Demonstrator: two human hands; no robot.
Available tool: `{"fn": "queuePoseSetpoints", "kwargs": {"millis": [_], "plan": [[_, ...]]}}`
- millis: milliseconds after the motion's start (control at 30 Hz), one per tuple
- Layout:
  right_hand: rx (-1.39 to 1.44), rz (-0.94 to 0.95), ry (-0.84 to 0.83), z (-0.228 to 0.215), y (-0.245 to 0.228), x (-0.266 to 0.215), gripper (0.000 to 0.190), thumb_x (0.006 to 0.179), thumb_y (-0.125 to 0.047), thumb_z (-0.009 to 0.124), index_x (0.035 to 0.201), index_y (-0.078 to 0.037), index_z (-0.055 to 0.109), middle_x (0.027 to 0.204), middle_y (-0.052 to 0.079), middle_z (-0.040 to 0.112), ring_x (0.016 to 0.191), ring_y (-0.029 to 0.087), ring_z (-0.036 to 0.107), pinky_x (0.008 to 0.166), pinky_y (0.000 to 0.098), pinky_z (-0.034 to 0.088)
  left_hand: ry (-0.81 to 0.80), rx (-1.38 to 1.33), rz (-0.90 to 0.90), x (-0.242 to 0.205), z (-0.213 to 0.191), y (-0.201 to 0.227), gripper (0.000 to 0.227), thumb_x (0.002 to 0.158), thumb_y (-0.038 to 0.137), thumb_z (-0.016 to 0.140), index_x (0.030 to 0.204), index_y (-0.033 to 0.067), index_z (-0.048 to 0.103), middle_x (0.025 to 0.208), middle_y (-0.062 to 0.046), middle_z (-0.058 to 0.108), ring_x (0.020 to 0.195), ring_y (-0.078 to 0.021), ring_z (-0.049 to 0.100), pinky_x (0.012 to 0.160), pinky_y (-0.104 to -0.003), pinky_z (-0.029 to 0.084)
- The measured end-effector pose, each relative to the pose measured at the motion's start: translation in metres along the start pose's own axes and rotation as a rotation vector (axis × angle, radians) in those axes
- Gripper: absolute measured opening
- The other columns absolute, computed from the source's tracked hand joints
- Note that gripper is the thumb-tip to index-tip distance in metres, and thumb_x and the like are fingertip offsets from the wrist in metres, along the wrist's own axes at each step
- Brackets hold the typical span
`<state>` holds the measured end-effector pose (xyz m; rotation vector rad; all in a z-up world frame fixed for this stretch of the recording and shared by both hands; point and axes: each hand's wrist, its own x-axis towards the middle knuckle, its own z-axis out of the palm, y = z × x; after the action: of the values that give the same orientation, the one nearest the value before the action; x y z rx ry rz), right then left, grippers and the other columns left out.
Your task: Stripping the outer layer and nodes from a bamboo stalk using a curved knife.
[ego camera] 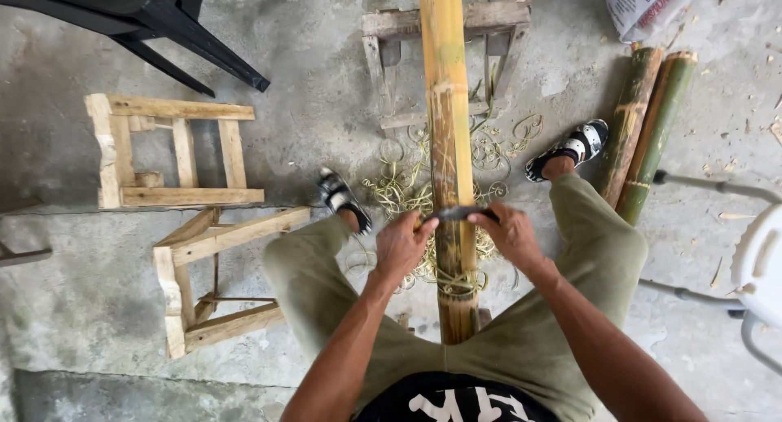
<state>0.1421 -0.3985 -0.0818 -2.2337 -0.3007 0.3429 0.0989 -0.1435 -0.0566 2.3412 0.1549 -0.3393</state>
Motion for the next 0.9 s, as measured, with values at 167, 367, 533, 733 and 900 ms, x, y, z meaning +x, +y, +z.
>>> {"fn": "queuePoseSetpoints", "kwargs": {"millis": [167, 367, 533, 733, 900], "plan": [[-0.109, 0.021, 0.002, -0.013, 0.008, 0.112, 0.053, 0.098, -0.056, 0.053, 0.093, -0.005, 0.061, 0.065, 0.007, 0.064, 0.042, 0.011, 0.043, 0.035, 0.0299, 0.040, 0.186, 0.101, 0.140, 0.117, -0.006, -0.011, 0.048, 0.101, 0.058, 0.056, 0.079, 0.0160, 0.056, 0.060, 0.005, 0.043, 0.046, -0.0095, 0.031, 0.038, -0.028, 0.030], [-0.148, -0.075, 0.155, -0.047, 0.008, 0.260, 0.054, 0.106, -0.059, 0.051, 0.101, -0.005, 0.058, 0.072, 0.006, 0.063, 0.044, 0.009, 0.043, 0.032, 0.0275, 0.040, 0.354, 0.169, 0.236, 0.277, -0.020, -0.010, 0.053, 0.102, 0.064, 0.047, 0.079, 0.0172, 0.054, 0.060, 0.007, 0.043, 0.045, -0.0088, 0.027, 0.035, -0.029, 0.027], [-0.065, -0.070, 0.239, -0.046, 0.022, 0.289, 0.063, 0.095, -0.069, 0.057, 0.096, -0.006, 0.056, 0.070, 0.005, 0.062, 0.053, 0.006, 0.056, 0.041, 0.0258, 0.048, 0.286, -0.036, 0.204, 0.311, -0.031, 0.001, 0.060, 0.098, 0.069, 0.052, 0.084, 0.0118, 0.059, 0.060, 0.005, 0.047, 0.044, -0.0063, 0.038, 0.034, -0.027, 0.036], [-0.112, -0.082, 0.264, -0.039, 0.018, 0.242, 0.069, 0.094, -0.073, 0.061, 0.090, -0.004, 0.052, 0.067, 0.011, 0.061, 0.061, 0.023, 0.066, 0.054, 0.0424, 0.052, 0.231, 0.203, 0.046, 0.253, -0.041, 0.027, 0.060, 0.096, 0.068, 0.051, 0.090, 0.0094, 0.064, 0.065, -0.004, 0.059, 0.050, -0.0204, 0.052, 0.041, -0.039, 0.044], [-0.136, -0.010, 0.241, -0.038, 0.013, 0.245, 0.066, 0.094, -0.071, 0.059, 0.091, -0.006, 0.051, 0.068, 0.011, 0.063, 0.057, 0.026, 0.063, 0.052, 0.0434, 0.050, 0.360, 0.221, 0.092, 0.245, -0.047, 0.035, 0.064, 0.092, 0.070, 0.055, 0.087, 0.0076, 0.066, 0.069, -0.008, 0.068, 0.057, -0.0226, 0.066, 0.050, -0.041, 0.052]]}}
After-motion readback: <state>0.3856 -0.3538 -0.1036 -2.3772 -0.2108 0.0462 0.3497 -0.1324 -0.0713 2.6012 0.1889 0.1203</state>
